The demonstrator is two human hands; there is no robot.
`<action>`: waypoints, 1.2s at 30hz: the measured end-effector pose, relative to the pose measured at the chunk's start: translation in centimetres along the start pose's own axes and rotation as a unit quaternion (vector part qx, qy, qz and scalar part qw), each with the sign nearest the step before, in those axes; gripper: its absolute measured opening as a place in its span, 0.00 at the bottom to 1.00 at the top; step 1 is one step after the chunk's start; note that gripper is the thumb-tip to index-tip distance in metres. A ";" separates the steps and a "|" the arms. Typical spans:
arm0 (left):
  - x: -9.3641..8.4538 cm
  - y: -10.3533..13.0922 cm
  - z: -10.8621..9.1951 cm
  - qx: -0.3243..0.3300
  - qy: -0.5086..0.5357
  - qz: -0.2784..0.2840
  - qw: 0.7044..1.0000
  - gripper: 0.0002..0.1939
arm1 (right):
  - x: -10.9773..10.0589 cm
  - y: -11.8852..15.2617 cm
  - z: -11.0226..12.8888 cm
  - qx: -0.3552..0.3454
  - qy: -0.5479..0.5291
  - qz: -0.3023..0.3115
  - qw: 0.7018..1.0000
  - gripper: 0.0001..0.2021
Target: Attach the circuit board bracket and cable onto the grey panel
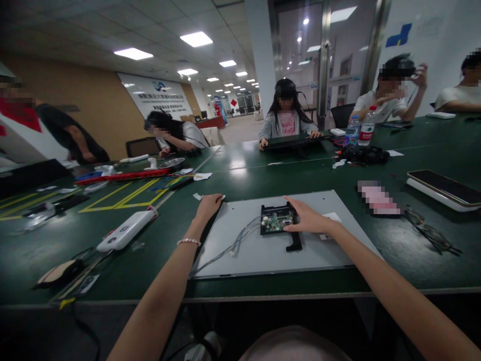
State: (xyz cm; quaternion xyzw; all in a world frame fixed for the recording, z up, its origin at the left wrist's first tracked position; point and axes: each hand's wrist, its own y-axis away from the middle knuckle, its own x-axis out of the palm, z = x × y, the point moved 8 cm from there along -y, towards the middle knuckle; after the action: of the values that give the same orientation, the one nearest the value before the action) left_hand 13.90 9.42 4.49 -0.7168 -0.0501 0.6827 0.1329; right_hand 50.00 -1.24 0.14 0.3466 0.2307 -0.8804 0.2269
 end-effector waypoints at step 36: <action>-2.7 0.9 -0.1 -0.025 -0.002 -0.135 0.991 0.16 | -0.1 0.2 0.8 0.007 0.025 -0.011 1.000 0.48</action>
State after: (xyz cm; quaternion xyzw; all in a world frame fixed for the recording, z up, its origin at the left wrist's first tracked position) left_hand 13.74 7.87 6.91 -0.7050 -0.1637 0.6587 0.2057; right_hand 49.74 -1.80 0.65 0.3677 0.2340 -0.8756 0.2084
